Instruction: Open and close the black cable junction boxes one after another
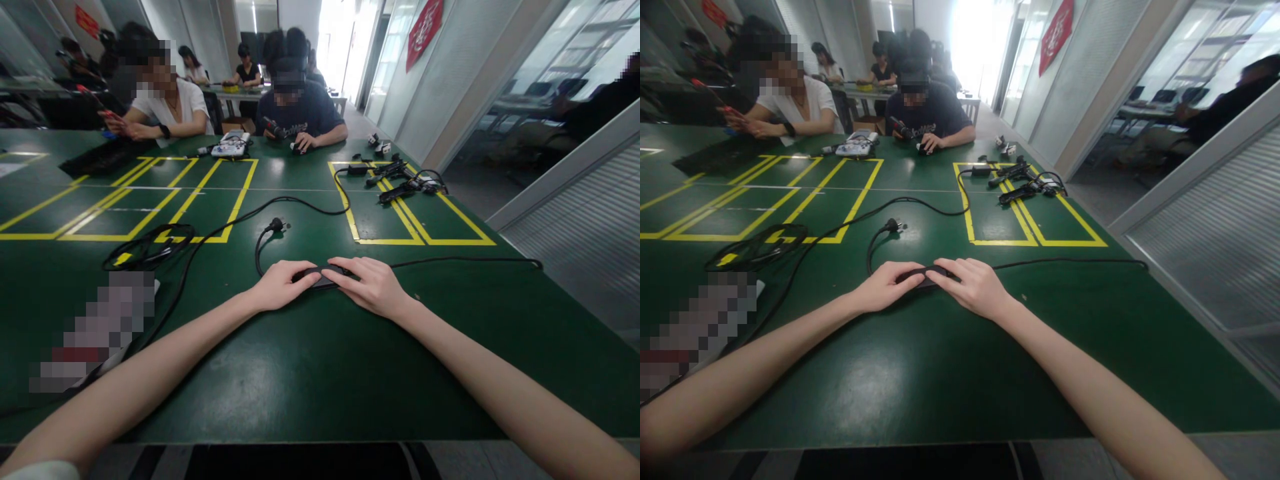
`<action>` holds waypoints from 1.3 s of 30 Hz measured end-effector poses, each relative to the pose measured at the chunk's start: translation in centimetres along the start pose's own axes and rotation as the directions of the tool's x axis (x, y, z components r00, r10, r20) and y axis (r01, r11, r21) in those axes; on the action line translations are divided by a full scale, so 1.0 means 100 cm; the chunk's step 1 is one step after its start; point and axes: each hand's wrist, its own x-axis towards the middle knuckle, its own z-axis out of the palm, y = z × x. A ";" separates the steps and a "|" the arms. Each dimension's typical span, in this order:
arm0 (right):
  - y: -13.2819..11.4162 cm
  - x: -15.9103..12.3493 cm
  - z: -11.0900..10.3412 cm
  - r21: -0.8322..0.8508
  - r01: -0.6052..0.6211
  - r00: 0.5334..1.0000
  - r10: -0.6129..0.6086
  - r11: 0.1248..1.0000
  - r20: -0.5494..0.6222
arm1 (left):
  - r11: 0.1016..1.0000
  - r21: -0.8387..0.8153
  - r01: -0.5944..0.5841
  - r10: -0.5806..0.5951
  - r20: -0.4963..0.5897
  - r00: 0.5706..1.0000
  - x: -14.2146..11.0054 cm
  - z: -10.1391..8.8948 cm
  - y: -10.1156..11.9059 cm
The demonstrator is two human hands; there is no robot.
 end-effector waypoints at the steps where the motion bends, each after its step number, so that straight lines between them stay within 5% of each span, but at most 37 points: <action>1: 0.000 0.001 0.000 0.017 -0.006 1.000 0.005 1.000 0.006 | 0.999 -0.038 0.006 -0.006 -0.002 1.000 0.001 -0.001 -0.001; 6: -0.001 0.002 0.002 0.239 -0.145 0.989 0.137 0.960 0.050 | 0.990 0.077 -0.116 0.127 -0.157 0.979 -0.002 0.001 -0.004; 12: -0.001 0.000 0.006 0.307 -0.300 0.954 0.276 0.903 0.120 | 0.909 0.337 -0.244 0.311 -0.162 0.936 -0.006 0.005 -0.003; 29: -0.001 -0.001 0.007 0.248 -0.183 0.981 0.193 0.951 -0.018 | 0.917 0.354 -0.186 0.242 -0.121 0.963 -0.004 0.010 -0.004; 39: -0.003 -0.001 0.006 0.336 -0.222 0.974 0.224 0.916 0.033 | 0.925 0.348 -0.156 0.209 -0.120 0.971 -0.005 0.007 -0.003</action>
